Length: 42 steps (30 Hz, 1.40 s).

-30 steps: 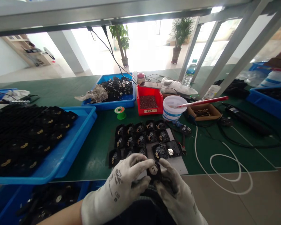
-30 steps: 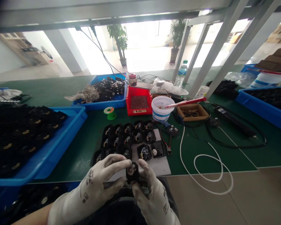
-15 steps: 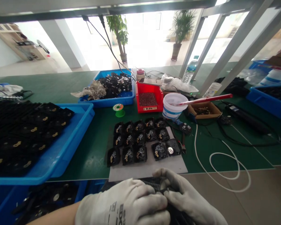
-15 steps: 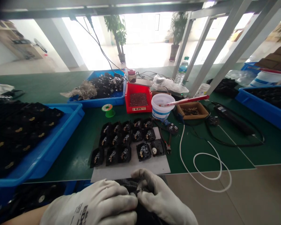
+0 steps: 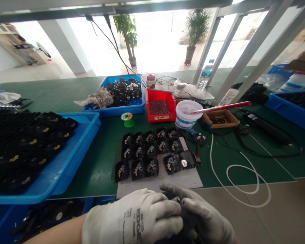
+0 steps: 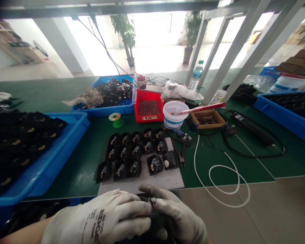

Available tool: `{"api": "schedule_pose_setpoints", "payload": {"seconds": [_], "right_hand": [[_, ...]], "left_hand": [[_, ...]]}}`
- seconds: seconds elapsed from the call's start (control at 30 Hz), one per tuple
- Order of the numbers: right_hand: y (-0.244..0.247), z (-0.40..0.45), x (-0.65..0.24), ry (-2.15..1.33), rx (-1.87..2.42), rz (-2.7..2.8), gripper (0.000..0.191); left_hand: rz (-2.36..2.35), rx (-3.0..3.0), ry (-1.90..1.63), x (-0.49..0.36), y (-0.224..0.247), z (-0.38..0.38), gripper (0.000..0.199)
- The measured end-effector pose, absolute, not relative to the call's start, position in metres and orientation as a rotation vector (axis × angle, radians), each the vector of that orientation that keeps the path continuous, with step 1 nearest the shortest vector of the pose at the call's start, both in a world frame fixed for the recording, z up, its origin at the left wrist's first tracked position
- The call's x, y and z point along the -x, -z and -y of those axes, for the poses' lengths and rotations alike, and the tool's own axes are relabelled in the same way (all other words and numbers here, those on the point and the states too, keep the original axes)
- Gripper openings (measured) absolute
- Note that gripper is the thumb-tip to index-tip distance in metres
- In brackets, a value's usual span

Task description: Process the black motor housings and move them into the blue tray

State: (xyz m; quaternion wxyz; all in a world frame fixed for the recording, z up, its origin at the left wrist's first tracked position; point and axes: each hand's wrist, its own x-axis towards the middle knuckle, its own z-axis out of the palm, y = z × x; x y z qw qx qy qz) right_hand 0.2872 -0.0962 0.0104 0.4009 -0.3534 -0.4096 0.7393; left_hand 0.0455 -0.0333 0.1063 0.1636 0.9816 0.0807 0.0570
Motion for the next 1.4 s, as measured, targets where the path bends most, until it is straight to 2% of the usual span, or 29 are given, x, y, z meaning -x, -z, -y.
{"api": "schedule_pose_setpoints", "payload": {"seconds": [0.17, 0.4, 0.57, 0.7, 0.8, 1.1, 1.17, 1.27, 1.4], "right_hand": [[-0.002, 0.104, -0.289, -1.759, 0.945, 0.962, 0.048], [-0.023, 0.096, -0.29, -1.57, 1.11, 0.532, 0.053], [-0.038, 0.098, -0.3, -1.467, 1.196, 0.368, 0.061], [-0.04, 0.099, -0.304, -1.443, 1.253, 0.306, 0.063], [-0.036, 0.099, -0.308, -1.417, 1.269, 0.287, 0.065], [-0.026, 0.093, -0.311, -1.386, 1.34, 0.427, 0.057], [-0.017, 0.092, -0.307, -1.212, 1.409, 0.611, 0.047], [-0.004, 0.086, -0.304, -0.625, 1.515, 1.142, 0.032], [0.004, 0.069, -0.301, 0.129, 1.417, 1.779, 0.033]], "left_hand": [[-0.267, -2.753, -0.261, -0.044, -0.103, 0.03, 0.022], [-0.826, -2.847, -0.61, -0.056, -0.078, 0.02, 0.021], [-1.047, -2.983, -0.266, -0.078, -0.072, 0.001, 0.024], [-1.019, -3.014, -0.132, -0.087, -0.068, -0.005, 0.022], [-0.979, -3.033, -0.036, -0.088, -0.064, -0.005, 0.029], [-0.973, -3.015, 0.124, -0.092, -0.073, -0.013, 0.032], [-0.986, -3.004, 0.126, -0.092, -0.076, -0.014, 0.033], [-1.005, -2.987, 0.124, -0.091, -0.077, -0.015, 0.032], [-0.968, -2.974, 0.14, -0.092, -0.076, -0.018, 0.03]]}}
